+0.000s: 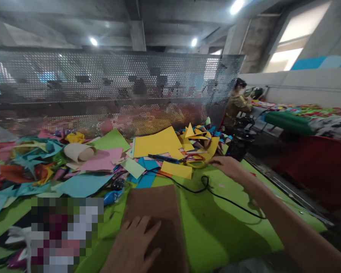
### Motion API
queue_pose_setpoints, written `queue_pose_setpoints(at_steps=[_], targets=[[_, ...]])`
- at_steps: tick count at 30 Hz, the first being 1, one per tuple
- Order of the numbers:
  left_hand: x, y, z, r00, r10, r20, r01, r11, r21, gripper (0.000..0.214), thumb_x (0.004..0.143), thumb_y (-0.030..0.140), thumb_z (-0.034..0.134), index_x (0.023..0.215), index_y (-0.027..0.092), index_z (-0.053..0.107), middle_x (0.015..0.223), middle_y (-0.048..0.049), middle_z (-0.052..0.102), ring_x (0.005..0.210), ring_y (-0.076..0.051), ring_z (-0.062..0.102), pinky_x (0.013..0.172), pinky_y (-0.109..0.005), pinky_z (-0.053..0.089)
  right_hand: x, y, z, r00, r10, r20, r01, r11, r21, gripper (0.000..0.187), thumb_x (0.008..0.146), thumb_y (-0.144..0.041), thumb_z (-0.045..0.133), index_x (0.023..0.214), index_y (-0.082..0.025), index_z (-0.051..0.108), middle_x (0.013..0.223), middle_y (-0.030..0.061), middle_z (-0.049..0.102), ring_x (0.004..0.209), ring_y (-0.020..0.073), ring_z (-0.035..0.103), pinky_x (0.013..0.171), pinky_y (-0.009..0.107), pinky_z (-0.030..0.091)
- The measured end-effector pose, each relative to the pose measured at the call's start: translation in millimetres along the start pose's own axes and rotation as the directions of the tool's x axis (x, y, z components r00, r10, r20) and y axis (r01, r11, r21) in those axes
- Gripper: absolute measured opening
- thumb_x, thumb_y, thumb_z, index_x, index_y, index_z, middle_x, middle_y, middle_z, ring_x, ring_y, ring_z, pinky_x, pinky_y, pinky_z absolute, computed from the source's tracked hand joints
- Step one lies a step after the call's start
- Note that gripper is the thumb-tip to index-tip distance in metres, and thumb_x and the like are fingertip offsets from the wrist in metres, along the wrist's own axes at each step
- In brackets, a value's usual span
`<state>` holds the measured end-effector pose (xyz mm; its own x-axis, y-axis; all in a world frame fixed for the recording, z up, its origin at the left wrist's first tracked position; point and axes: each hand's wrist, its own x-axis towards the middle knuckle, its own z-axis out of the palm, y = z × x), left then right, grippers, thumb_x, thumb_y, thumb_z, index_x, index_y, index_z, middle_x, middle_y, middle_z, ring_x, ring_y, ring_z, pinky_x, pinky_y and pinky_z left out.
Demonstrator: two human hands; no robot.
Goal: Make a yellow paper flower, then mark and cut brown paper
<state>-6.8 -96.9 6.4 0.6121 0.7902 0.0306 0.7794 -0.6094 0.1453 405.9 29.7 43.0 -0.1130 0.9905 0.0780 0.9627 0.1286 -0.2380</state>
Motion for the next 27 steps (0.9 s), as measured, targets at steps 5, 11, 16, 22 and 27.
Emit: queue_pose_setpoints(at_steps=[5, 11, 16, 22, 27], targets=[[1.5, -11.9, 13.2, 0.979, 0.128, -0.157, -0.114, 0.989, 0.099, 0.044, 0.088, 0.038, 0.058, 0.132, 0.038, 0.058, 0.137, -0.0041, 0.059, 0.12, -0.029, 0.056, 0.098, -0.047, 0.046, 1.7, -13.2, 14.2, 0.99, -0.107, 0.091, 0.106, 0.994, 0.022, 0.035, 0.088, -0.024, 0.05, 0.114, -0.023, 0.073, 0.117, 0.0075, 0.074, 0.109, 0.0288, 0.066, 0.097, 0.042, 0.049], [2.5, -15.2, 34.5, 0.947, 0.206, -0.247, -0.131, 0.948, 0.289, 0.064, 0.092, 0.049, 0.053, 0.15, 0.039, 0.031, 0.154, -0.0032, 0.042, 0.134, -0.028, 0.045, 0.105, -0.047, 0.039, -1.9, -60.6, 45.8, 0.944, -0.271, 0.19, 0.262, 0.962, 0.07, 0.052, 0.088, -0.026, 0.054, 0.139, -0.014, 0.054, 0.144, 0.0156, 0.054, 0.131, 0.031, 0.05, 0.11, 0.047, 0.037], [3.0, -19.6, 41.2, 0.924, 0.25, -0.29, -0.139, 0.925, 0.355, 0.066, 0.091, 0.054, 0.052, 0.151, 0.037, 0.03, 0.153, -0.0031, 0.044, 0.135, -0.027, 0.044, 0.11, -0.044, 0.032, -6.5, -95.1, 49.9, 0.894, -0.372, 0.25, 0.358, 0.928, 0.103, 0.055, 0.084, -0.022, 0.06, 0.139, -0.018, 0.055, 0.146, 0.0123, 0.053, 0.132, 0.0329, 0.048, 0.111, 0.051, 0.035], [6.4, -28.4, 55.3, 0.898, 0.274, -0.344, -0.149, 0.925, 0.349, 0.064, 0.089, 0.061, 0.05, 0.149, 0.04, 0.036, 0.146, -0.0016, 0.053, 0.131, -0.024, 0.048, 0.118, -0.042, 0.02, -12.7, -100.1, 39.3, 0.868, -0.447, 0.215, 0.41, 0.891, 0.196, 0.05, 0.089, -0.016, 0.049, 0.139, -0.023, 0.054, 0.142, 0.0078, 0.057, 0.129, 0.0258, 0.052, 0.11, 0.046, 0.038], [4.9, -29.4, 76.3, 0.9, 0.176, -0.399, -0.035, 0.941, 0.336, 0.064, 0.087, 0.066, 0.049, 0.146, 0.045, 0.038, 0.146, -0.0016, 0.053, 0.135, -0.025, 0.045, 0.12, -0.049, 0.013, 0.9, -64.3, 37.7, 0.935, -0.335, 0.116, 0.34, 0.94, -0.026, 0.048, 0.091, -0.015, 0.043, 0.137, -0.018, 0.055, 0.141, 0.0118, 0.058, 0.129, 0.0277, 0.052, 0.108, 0.048, 0.04]])
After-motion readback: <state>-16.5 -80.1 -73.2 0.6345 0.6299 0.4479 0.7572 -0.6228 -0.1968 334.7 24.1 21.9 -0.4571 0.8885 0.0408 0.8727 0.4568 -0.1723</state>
